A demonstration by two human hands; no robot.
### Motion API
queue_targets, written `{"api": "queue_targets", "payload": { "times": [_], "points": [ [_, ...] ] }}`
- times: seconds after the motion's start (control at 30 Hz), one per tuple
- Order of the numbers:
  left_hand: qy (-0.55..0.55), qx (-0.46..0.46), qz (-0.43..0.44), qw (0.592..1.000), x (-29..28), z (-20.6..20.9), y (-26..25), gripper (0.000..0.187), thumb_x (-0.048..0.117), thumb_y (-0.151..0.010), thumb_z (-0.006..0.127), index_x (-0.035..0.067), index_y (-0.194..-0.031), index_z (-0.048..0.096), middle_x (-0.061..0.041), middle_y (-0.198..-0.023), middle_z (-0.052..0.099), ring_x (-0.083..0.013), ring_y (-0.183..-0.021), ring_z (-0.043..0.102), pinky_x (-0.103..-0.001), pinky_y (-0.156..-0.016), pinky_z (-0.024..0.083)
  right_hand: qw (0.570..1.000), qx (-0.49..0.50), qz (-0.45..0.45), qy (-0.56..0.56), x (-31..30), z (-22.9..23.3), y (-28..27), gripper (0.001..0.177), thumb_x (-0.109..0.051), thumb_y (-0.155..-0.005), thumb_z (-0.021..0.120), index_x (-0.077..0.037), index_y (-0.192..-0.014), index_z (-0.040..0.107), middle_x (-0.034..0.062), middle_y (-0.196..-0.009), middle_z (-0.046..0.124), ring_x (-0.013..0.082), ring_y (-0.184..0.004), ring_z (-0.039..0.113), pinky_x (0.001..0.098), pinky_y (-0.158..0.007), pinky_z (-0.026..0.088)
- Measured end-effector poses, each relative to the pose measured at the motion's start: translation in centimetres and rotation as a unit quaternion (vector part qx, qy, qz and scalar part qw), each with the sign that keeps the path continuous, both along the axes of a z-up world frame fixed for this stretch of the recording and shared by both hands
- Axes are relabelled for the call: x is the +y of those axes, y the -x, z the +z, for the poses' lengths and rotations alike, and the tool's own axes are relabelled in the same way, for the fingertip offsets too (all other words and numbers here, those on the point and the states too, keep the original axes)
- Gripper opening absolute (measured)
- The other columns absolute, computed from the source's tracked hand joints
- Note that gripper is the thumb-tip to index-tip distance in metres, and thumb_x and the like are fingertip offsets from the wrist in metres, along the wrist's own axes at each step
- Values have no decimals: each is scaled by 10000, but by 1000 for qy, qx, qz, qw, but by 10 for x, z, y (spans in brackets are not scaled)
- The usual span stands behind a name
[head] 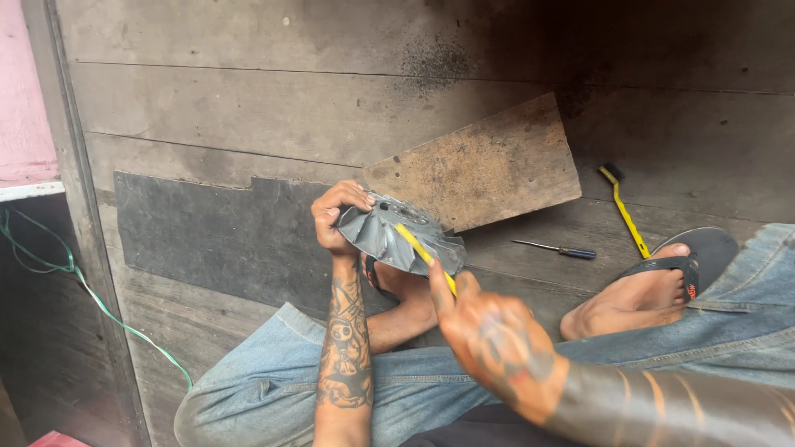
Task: A person sits on the floor and uses a small brush to sand or clean the fins of a motorcycle impeller.
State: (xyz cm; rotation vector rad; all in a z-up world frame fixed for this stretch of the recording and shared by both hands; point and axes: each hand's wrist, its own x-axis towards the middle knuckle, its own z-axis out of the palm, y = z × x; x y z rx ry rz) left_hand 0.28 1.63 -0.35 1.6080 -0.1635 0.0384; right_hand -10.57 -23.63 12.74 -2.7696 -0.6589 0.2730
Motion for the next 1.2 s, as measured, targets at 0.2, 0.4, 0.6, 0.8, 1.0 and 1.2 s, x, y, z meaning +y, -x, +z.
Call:
{"api": "queue_targets", "payload": {
  "times": [0.2, 0.4, 0.6, 0.8, 1.0, 1.2],
  "points": [
    [-2, 0, -7, 1000, -4, 4, -6, 439, 330, -727, 386, -16, -672, 650, -153, -721, 657, -237, -757, 553, -352, -903, 436, 997, -67, 20, 45, -5, -36, -9, 679, -108, -830, 544, -10, -1497, 468, -1, -747, 522, 12, -342, 400, 230, -239, 335],
    [-71, -84, 22, 994, -2, -5, -18, 477, 268, -782, 359, -4, -542, 669, -175, -498, 595, -298, -516, 618, -394, -697, 518, 954, 268, -91, -103, -80, -28, -76, 470, -234, -958, 475, -262, -1418, 566, 89, -915, 748, 378, -850, 776, 570, -771, 619],
    [-62, -87, 28, 994, 10, -21, -23, 536, 306, -848, 334, 4, -543, 655, -176, -503, 591, -290, -513, 611, -377, -688, 521, 937, 326, -79, -98, -93, -12, -44, 475, -202, -948, 479, -250, -1411, 579, 104, -968, 756, 372, -909, 768, 563, -831, 621],
    [-27, -85, 48, 995, 17, -28, -18, 550, 311, -880, 337, -9, -550, 641, -186, -523, 591, -291, -527, 604, -379, -679, 516, 799, 402, -280, -349, -77, -83, -30, 438, -264, -962, 518, -173, -1374, 633, 122, -944, 760, 325, -827, 707, 504, -731, 560],
    [-63, -86, 60, 992, 10, -17, -12, 529, 299, -893, 367, 13, -569, 672, -182, -547, 620, -301, -561, 607, -364, -716, 513, 620, 465, -293, -561, -37, -108, -43, 261, -128, -862, 686, 45, -1052, 639, 48, -463, 411, 126, -359, 409, 228, -331, 297],
    [-71, -77, 63, 992, 1, 3, -5, 478, 278, -882, 391, 26, -597, 681, -159, -586, 637, -260, -602, 607, -337, -721, 505, 668, 438, -309, -516, -14, -90, -46, 343, -199, -852, 814, 43, -1078, 726, 102, -622, 601, 96, -415, 489, 212, -328, 349]
  ]
}}
